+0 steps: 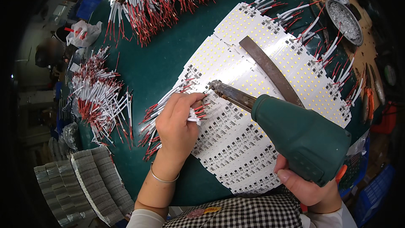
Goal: The person solders individual wires onto specific contact points on large LED panel boards using a manual soldering iron.
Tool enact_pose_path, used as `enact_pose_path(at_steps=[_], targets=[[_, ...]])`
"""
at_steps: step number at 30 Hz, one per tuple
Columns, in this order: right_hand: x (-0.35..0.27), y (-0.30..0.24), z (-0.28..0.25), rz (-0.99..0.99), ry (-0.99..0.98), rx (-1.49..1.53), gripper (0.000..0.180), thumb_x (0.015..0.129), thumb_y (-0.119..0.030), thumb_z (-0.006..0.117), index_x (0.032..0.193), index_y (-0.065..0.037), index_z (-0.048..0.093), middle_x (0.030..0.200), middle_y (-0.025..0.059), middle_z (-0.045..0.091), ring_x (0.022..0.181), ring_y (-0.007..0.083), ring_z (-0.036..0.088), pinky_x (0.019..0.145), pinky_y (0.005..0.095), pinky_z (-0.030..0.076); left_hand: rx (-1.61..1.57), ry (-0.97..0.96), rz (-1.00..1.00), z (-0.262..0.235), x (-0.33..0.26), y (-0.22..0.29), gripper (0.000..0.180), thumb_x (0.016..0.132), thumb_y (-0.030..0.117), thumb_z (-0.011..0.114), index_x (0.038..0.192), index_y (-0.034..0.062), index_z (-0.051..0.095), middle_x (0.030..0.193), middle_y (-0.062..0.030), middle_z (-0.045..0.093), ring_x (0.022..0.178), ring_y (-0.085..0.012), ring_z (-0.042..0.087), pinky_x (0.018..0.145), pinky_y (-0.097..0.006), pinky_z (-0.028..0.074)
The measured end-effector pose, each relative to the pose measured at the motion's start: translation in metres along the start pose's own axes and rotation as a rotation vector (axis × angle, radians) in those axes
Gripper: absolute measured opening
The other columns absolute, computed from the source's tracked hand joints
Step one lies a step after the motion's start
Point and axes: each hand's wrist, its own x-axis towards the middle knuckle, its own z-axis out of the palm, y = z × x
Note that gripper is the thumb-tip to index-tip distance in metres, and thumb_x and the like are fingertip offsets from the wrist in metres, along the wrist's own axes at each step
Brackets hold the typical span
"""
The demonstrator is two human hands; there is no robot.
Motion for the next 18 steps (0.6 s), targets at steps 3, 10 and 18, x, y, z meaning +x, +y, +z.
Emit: enact_pose_path(at_steps=[3, 10, 18], targets=[[0.003, 0.0, 0.0, 0.011, -0.029, -0.01, 0.057, 0.073, 0.007, 0.06, 0.127, 0.008, 0.046, 0.122, 0.0202, 0.056, 0.076, 0.0211, 0.062, 0.053, 0.0259, 0.053, -0.028, 0.019, 0.078, 0.003, 0.001, -0.005, 0.038, 0.062, -0.014, 0.058, 0.097, 0.0008, 0.063, 0.076, -0.0106, 0.055, 0.064, -0.0255, 0.058, 0.054, -0.035, 0.047], [0.011, -0.003, 0.004, 0.013, -0.097, -0.101, 0.055, 0.073, 0.004, 0.058, 0.127, 0.007, 0.047, 0.102, 0.0161, 0.06, 0.075, 0.0184, 0.062, 0.054, 0.0259, 0.052, -0.001, 0.006, -0.001, 0.001, 0.003, 0.0, 0.038, 0.061, -0.018, 0.055, 0.092, -0.0003, 0.067, 0.075, -0.0111, 0.062, 0.066, -0.0238, 0.064, 0.057, -0.03, 0.05], [0.016, -0.001, 0.008, 0.012, -0.079, -0.052, 0.056, 0.074, 0.004, 0.055, 0.129, 0.004, 0.046, 0.092, 0.0166, 0.06, 0.073, 0.0172, 0.06, 0.057, 0.026, 0.053, 0.002, 0.019, 0.001, 0.001, 0.003, 0.0, 0.037, 0.062, -0.017, 0.056, 0.093, 0.0002, 0.067, 0.074, -0.0104, 0.062, 0.065, -0.0234, 0.064, 0.056, -0.03, 0.05]])
